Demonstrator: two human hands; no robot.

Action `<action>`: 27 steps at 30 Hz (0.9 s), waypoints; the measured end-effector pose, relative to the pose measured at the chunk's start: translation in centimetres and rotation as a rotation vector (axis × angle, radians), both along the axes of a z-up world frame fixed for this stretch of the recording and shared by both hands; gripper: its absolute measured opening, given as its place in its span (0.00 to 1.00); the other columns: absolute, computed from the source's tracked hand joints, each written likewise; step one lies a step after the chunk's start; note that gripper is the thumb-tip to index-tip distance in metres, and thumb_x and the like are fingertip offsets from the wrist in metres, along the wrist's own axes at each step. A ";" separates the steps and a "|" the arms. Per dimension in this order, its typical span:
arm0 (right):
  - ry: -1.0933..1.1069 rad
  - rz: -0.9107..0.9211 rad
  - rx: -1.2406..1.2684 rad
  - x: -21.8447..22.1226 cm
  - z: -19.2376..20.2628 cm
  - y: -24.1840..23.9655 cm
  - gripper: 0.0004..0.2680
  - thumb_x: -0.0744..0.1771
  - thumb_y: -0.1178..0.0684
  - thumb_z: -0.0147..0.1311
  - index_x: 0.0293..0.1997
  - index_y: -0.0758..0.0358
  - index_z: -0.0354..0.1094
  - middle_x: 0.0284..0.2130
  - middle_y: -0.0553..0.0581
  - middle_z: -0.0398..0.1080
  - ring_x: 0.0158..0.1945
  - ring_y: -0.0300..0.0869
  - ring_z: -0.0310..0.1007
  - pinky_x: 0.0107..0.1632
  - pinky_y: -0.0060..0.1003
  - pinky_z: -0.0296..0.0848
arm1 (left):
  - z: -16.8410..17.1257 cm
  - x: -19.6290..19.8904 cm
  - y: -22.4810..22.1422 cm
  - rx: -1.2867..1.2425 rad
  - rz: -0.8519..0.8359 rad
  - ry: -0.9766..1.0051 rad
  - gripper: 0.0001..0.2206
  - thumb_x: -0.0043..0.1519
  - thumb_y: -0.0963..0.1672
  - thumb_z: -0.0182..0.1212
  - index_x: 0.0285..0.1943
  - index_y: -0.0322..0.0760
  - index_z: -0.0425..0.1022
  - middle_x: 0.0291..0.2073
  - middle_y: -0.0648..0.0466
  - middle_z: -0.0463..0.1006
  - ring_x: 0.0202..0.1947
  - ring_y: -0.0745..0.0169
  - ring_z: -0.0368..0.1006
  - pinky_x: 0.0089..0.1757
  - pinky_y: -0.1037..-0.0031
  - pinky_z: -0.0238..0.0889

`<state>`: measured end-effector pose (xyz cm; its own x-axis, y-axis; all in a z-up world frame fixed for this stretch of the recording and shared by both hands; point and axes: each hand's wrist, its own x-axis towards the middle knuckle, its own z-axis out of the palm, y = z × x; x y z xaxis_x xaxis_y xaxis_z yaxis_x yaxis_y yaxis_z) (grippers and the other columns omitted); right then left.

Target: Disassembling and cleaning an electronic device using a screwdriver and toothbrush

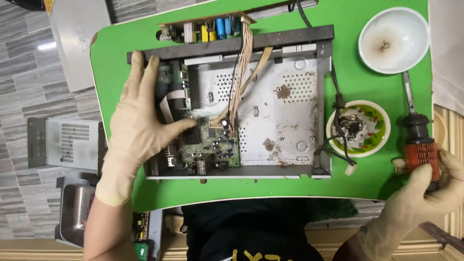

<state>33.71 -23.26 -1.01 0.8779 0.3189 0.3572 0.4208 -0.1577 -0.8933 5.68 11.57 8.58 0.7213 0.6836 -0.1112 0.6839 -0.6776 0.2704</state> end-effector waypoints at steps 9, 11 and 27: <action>-0.164 0.012 -0.174 0.1 -0.4 -0.2 0.12 0.71 0.78 0.45 0.63 0.89 0.61 0.51 0.86 0.67 0.40 0.61 0.69 0.50 0.48 0.71 | -0.7 2.1 -0.1 0.363 0.085 0.624 0.51 0.58 0.65 0.57 0.82 0.42 0.34 0.77 0.43 0.37 0.63 0.30 0.67 0.22 0.72 0.75; -0.107 0.050 -0.117 -0.1 -0.3 -0.1 0.11 0.72 0.80 0.43 0.63 0.89 0.58 0.52 0.89 0.65 0.39 0.63 0.68 0.50 0.50 0.72 | -1.1 1.7 0.1 0.399 0.038 0.650 0.51 0.59 0.63 0.57 0.82 0.39 0.33 0.77 0.40 0.39 0.62 0.29 0.69 0.23 0.73 0.75; -0.324 0.283 -0.250 1.4 -0.3 -1.5 0.12 0.67 0.80 0.61 0.53 0.86 0.64 0.52 0.91 0.69 0.52 0.74 0.72 0.58 0.61 0.73 | -1.4 0.6 0.5 0.400 -0.012 0.431 0.50 0.60 0.48 0.77 0.83 0.41 0.37 0.77 0.32 0.48 0.15 0.65 0.65 0.21 0.77 0.63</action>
<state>35.11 -24.76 -1.29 0.6010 0.6394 0.4795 0.7279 -0.1902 -0.6587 6.24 12.10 7.15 0.6763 0.7247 -0.1319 0.6668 -0.6784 -0.3085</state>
